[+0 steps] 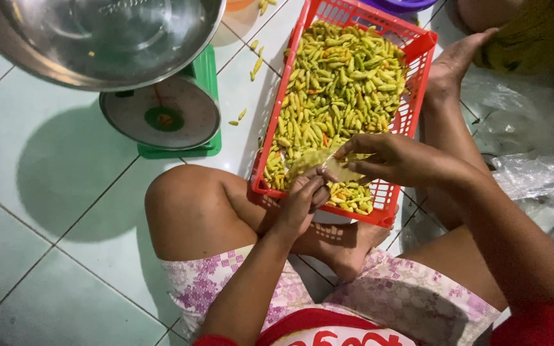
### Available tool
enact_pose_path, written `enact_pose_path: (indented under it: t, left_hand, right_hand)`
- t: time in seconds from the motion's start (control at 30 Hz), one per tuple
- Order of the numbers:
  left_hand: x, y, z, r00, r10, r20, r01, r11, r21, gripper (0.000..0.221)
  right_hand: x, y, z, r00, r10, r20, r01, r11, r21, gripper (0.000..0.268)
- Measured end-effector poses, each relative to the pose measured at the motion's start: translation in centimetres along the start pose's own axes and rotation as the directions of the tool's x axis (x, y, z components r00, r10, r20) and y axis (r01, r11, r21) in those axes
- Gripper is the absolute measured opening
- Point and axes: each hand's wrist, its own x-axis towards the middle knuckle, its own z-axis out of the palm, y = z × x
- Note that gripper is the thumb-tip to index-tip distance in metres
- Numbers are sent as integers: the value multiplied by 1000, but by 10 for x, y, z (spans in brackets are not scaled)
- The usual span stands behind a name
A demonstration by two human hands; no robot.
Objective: Bagging small green chilies from a plastic crate into individual plastic bags while sitting on the floor.
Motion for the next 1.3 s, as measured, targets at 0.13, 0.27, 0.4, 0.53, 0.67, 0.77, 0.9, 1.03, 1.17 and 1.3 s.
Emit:
enact_pose_path:
  t: [0.13,0.27,0.4,0.53,0.67,0.77,0.9,1.03,1.17,1.3]
  left_hand:
    - [-1,7,4,999,15,36,-16,1000,13,23]
    - [-7,23,14,999,29,40,-29,999,-16,25]
    - [-4,9,5,999,40,14,-39,997,-68,22]
    - [-3,4,-1,999,51,3,-51,996,-74,23]
    - [-1,1,-3,998,54,11,-54,998,-39,24]
    - [-6,3,2,999,-42,-1,42,989,-144,22]
    - [-7,7,-2,997,-62,-35,56,987,-148,17]
    - [-4,5,-3,1000,6,-17,-8,993,-120,21]
    - [-2,0,0,997,73,-26,-74,997,-34,20]
    - [-2,4,1,995,97,-23,-97,995,-1,21]
  right_hand:
    - [-17,-22,15,996,-50,-74,13,898,-441,30]
    - [-15,-13,14,988,-121,-101,47,838,-543,23]
    - [0,0,-5,975,-220,-35,192,910,-369,19]
    - [35,33,-25,927,-366,-84,356,928,-111,17]
    - [79,41,-36,813,-431,-392,298,885,-357,21]
    - [143,39,-49,740,-502,-448,218,808,-547,31]
    - [197,46,-51,720,-399,-568,-7,814,-581,62]
    - [192,63,-21,744,-472,-472,-16,695,-719,76]
    - [190,116,-11,671,-658,-340,104,539,-836,53]
    - [165,139,-8,588,-773,-236,182,411,-893,32]
